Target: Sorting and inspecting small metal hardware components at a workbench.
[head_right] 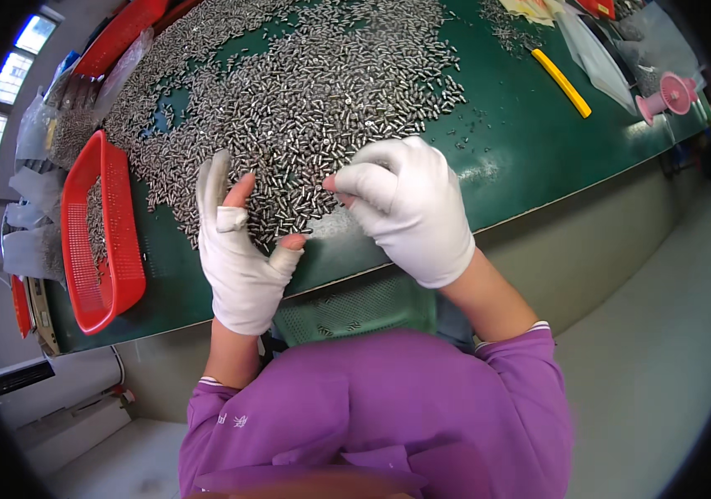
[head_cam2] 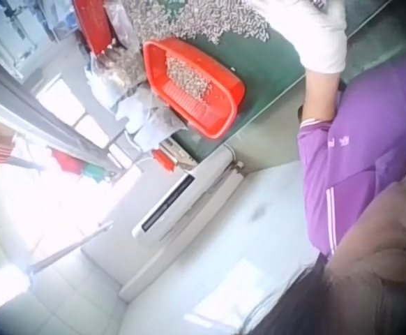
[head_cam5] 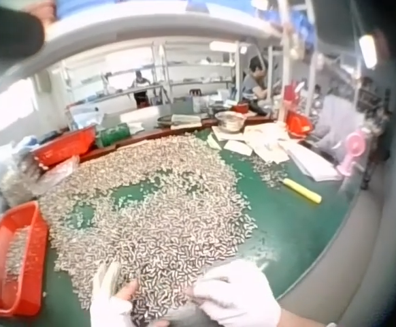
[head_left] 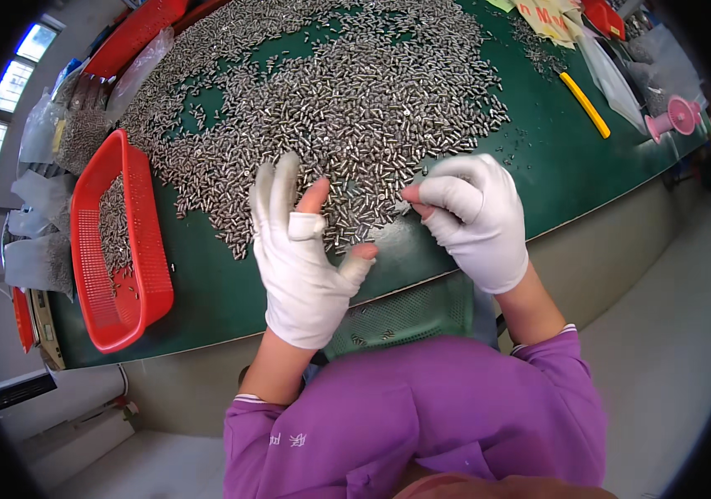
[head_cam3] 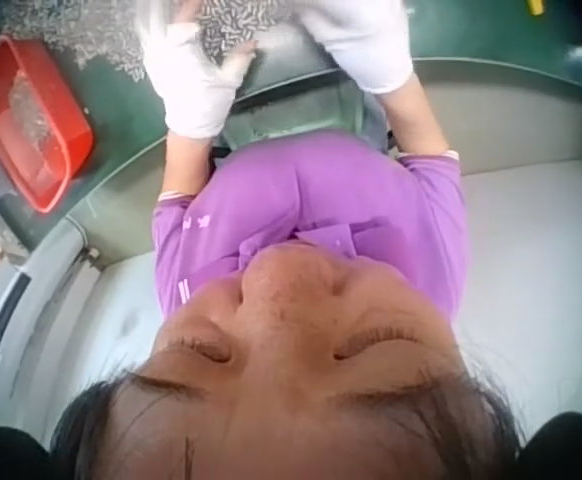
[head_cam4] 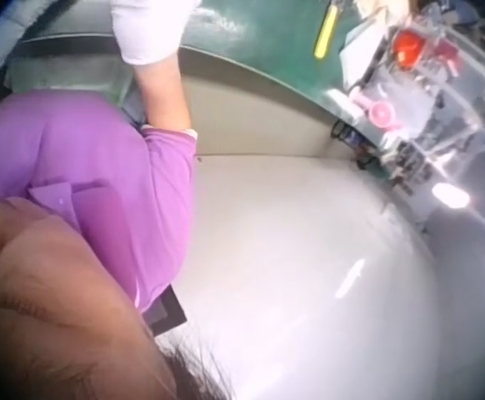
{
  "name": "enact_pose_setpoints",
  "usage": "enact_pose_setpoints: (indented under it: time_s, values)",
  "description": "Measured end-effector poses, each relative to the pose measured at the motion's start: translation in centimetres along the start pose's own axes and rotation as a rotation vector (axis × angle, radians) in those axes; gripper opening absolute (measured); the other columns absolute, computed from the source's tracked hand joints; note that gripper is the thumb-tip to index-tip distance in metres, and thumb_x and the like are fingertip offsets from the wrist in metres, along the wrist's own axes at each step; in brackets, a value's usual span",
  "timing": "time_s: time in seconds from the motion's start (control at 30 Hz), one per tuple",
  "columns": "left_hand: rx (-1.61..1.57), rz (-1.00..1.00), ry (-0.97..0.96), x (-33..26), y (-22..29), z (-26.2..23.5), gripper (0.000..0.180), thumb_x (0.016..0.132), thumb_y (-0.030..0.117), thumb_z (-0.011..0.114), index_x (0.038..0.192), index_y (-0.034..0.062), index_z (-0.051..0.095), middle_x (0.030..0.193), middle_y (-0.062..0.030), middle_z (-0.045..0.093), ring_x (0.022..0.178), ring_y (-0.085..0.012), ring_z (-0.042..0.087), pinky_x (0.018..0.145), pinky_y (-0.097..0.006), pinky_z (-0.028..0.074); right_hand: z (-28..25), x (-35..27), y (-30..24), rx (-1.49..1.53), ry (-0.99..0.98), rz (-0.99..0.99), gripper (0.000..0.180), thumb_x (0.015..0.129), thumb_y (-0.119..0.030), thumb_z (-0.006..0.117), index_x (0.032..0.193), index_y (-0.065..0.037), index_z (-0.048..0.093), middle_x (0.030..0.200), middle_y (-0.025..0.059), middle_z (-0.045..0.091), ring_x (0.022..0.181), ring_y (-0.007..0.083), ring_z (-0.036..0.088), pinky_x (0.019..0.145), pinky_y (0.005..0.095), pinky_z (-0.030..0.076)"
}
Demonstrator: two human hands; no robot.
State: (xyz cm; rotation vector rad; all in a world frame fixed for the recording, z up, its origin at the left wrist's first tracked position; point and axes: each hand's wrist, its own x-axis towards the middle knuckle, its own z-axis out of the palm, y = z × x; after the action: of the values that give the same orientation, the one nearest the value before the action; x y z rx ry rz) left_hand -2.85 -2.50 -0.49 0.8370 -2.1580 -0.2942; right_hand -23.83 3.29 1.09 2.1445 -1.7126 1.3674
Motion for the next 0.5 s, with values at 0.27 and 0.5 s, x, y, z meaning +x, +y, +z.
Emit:
enact_pose_setpoints:
  time_s: [0.27, 0.5]
  values:
    - [0.168, 0.003, -0.058, -0.8, 0.9, -1.4, 0.028, 0.068, 0.006, 0.075, 0.088, 0.0109, 0.056, 0.148, -0.0225, 0.046, 0.135, -0.0571, 0.038, 0.108, -0.066, 0.036, 0.9, -1.1, -1.7, -0.109, -0.206, 0.024, 0.010, 0.077, -0.018, 0.075, 0.084, -0.020, 0.069, 0.079, -0.0001, 0.061, 0.072, 0.0241, 0.060, 0.063, 0.0376, 0.050]
    - [0.171, -0.055, -0.158, -0.2, 2.3, -0.3, 0.029, 0.065, 0.011, 0.081, 0.088, 0.0111, 0.063, 0.148, -0.0221, 0.046, 0.135, -0.0555, 0.038, 0.109, -0.068, 0.033, 1.2, -1.1, -2.2, -0.156, -0.317, 0.029, 0.010, 0.078, -0.022, 0.074, 0.086, -0.020, 0.069, 0.081, 0.0002, 0.059, 0.076, 0.0237, 0.061, 0.067, 0.0383, 0.051]
